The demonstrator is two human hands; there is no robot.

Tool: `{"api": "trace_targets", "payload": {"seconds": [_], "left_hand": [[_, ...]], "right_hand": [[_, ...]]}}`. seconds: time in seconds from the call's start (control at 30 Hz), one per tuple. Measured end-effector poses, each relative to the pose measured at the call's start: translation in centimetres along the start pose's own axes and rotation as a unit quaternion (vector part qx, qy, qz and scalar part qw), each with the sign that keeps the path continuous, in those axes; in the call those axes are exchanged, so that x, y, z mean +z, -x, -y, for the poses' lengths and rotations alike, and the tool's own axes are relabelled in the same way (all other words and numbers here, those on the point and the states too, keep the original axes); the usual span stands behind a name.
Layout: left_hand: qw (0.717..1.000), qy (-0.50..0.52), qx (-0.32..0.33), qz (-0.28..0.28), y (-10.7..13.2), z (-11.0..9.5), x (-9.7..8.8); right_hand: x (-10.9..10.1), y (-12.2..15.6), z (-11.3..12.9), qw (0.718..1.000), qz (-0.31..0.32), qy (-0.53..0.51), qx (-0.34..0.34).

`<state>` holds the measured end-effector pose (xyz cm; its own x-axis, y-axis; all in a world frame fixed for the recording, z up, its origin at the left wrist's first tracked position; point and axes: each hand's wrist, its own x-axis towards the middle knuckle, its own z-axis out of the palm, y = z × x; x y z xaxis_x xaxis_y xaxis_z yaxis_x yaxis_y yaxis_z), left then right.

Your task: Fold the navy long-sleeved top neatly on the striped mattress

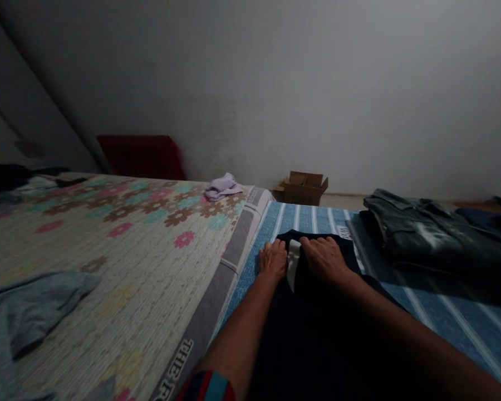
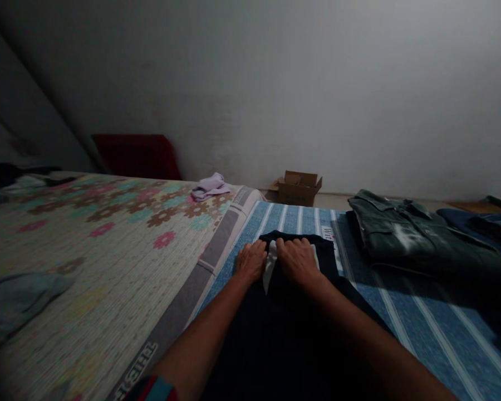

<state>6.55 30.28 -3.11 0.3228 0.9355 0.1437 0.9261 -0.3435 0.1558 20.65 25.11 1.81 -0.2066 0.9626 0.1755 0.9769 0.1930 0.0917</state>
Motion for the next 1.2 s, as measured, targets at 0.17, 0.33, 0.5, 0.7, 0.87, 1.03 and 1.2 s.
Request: {"api": "trace_targets", "payload": {"seconds": [0.17, 0.33, 0.5, 0.7, 0.87, 1.03, 1.2], "left_hand": [[1.000, -0.004, -0.001, -0.015, -0.5, 0.4, 0.4], [0.999, -0.004, 0.006, -0.034, -0.4, 0.6, 0.7], [0.999, -0.003, 0.021, -0.040, -0.2, 0.5, 0.4], [0.998, 0.024, 0.057, -0.026, -0.6, 0.9, 1.3], [0.999, 0.036, 0.034, -0.008, -1.3, 1.9, 2.1], [0.999, 0.035, 0.011, -0.034, -0.2, 1.1, 0.6], [0.991, 0.048, 0.120, 0.019, 1.9, -2.4, 0.2]], "right_hand": [[0.7, 1.0, 0.0, 0.993, 0.013, -0.004, 0.114], [2.3, 0.7, -0.6, 0.982, 0.028, -0.119, 0.144], [4.5, -0.2, -2.2, 0.941, 0.005, -0.275, 0.199], [5.5, -0.5, -3.3, 0.930, 0.003, -0.298, 0.214], [5.8, -0.4, -2.5, 0.939, 0.012, -0.249, 0.236], [5.8, -0.3, -2.1, 0.945, 0.015, -0.232, 0.231], [5.9, -0.1, -2.1, 0.945, 0.014, -0.237, 0.223]]}}
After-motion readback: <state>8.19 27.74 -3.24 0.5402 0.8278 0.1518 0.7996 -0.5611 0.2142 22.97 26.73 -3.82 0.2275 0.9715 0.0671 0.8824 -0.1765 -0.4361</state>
